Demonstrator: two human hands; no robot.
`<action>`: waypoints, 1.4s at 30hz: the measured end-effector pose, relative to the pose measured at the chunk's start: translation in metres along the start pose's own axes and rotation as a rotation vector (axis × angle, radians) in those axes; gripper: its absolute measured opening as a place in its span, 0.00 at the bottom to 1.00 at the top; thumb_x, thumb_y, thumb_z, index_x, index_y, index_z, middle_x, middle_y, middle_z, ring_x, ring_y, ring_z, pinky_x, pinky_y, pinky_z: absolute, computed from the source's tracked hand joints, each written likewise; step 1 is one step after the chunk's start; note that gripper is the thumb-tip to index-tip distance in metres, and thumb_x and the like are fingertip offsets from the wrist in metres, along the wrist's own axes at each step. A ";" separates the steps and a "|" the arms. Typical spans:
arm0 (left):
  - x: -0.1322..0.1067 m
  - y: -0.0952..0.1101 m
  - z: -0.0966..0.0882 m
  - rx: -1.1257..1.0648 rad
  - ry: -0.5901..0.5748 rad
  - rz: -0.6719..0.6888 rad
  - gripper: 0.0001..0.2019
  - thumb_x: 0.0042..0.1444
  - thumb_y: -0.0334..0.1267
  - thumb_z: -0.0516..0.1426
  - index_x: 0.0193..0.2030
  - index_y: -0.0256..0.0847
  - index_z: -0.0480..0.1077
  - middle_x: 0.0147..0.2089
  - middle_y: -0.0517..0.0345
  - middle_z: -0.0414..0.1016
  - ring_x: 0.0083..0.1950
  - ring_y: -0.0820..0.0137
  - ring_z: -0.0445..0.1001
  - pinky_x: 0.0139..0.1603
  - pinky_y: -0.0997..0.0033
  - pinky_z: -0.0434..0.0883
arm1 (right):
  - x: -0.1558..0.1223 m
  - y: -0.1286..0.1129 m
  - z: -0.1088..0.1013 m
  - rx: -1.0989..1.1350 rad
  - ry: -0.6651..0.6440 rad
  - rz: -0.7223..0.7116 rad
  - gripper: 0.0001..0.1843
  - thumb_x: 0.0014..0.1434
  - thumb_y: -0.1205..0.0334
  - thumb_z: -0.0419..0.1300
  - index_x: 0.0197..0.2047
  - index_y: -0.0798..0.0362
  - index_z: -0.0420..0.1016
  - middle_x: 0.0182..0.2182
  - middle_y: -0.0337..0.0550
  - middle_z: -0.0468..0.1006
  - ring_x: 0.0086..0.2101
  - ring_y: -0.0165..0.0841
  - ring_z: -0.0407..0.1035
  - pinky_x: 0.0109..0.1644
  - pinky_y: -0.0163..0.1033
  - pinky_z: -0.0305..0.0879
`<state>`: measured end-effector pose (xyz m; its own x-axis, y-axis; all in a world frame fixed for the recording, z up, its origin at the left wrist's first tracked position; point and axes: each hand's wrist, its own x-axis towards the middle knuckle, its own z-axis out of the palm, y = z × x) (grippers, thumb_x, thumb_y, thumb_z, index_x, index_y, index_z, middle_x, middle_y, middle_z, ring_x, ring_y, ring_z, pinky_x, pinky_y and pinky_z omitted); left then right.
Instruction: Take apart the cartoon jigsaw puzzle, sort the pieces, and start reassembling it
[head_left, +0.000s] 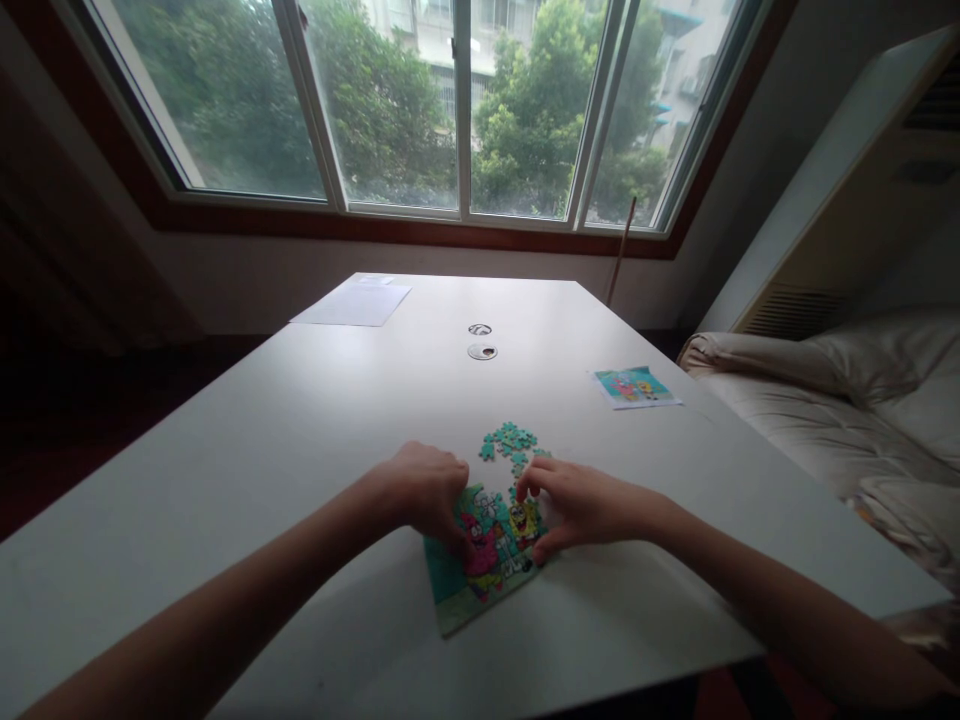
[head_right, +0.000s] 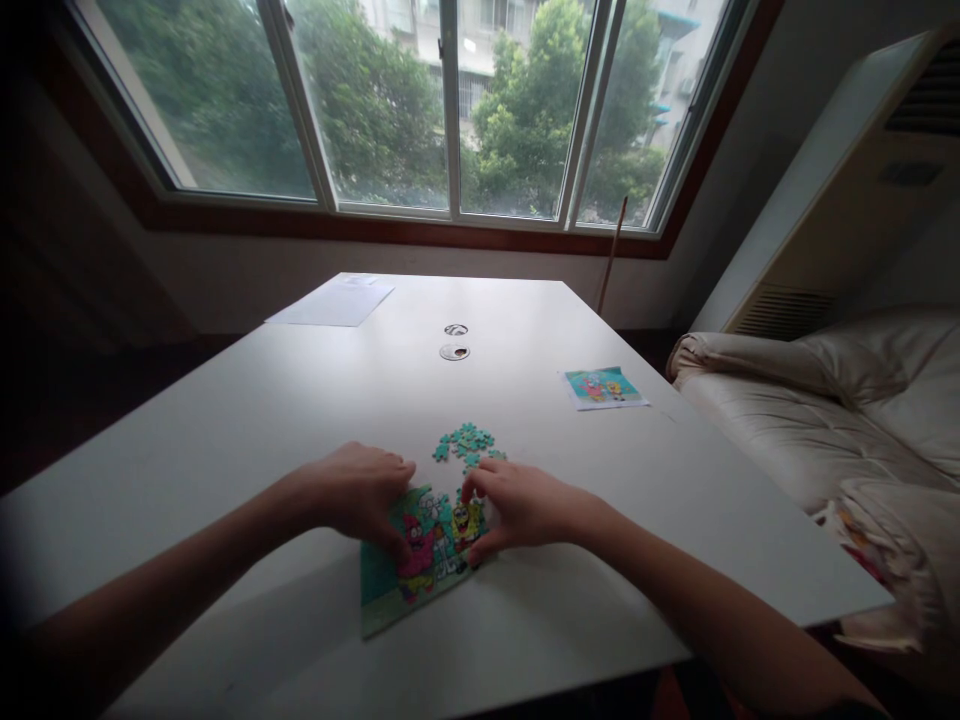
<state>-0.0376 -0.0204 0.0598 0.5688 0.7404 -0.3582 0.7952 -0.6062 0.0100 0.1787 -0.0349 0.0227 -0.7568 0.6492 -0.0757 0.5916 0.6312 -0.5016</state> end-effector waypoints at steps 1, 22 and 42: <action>0.000 0.000 0.001 0.020 -0.012 0.011 0.23 0.33 0.58 0.58 0.28 0.39 0.71 0.28 0.48 0.73 0.27 0.62 0.70 0.23 0.71 0.60 | 0.000 0.002 -0.001 0.024 -0.014 -0.003 0.27 0.41 0.49 0.64 0.43 0.52 0.65 0.40 0.44 0.67 0.38 0.34 0.63 0.39 0.36 0.59; 0.006 -0.001 0.005 0.077 -0.081 0.116 0.20 0.41 0.54 0.55 0.29 0.39 0.73 0.28 0.49 0.74 0.25 0.66 0.69 0.22 0.73 0.61 | -0.001 0.014 -0.003 0.119 -0.113 -0.041 0.26 0.41 0.56 0.65 0.43 0.54 0.63 0.42 0.44 0.64 0.41 0.34 0.59 0.43 0.37 0.58; 0.003 0.004 -0.002 0.105 -0.079 0.164 0.19 0.43 0.53 0.55 0.30 0.39 0.73 0.29 0.50 0.74 0.26 0.66 0.70 0.21 0.74 0.59 | 0.003 0.002 -0.002 0.137 -0.112 -0.153 0.10 0.49 0.61 0.60 0.36 0.55 0.69 0.31 0.39 0.67 0.30 0.26 0.61 0.33 0.30 0.58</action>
<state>-0.0324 -0.0202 0.0605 0.6676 0.6064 -0.4319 0.6644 -0.7471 -0.0221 0.1778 -0.0314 0.0231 -0.8656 0.4942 -0.0810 0.4298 0.6501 -0.6266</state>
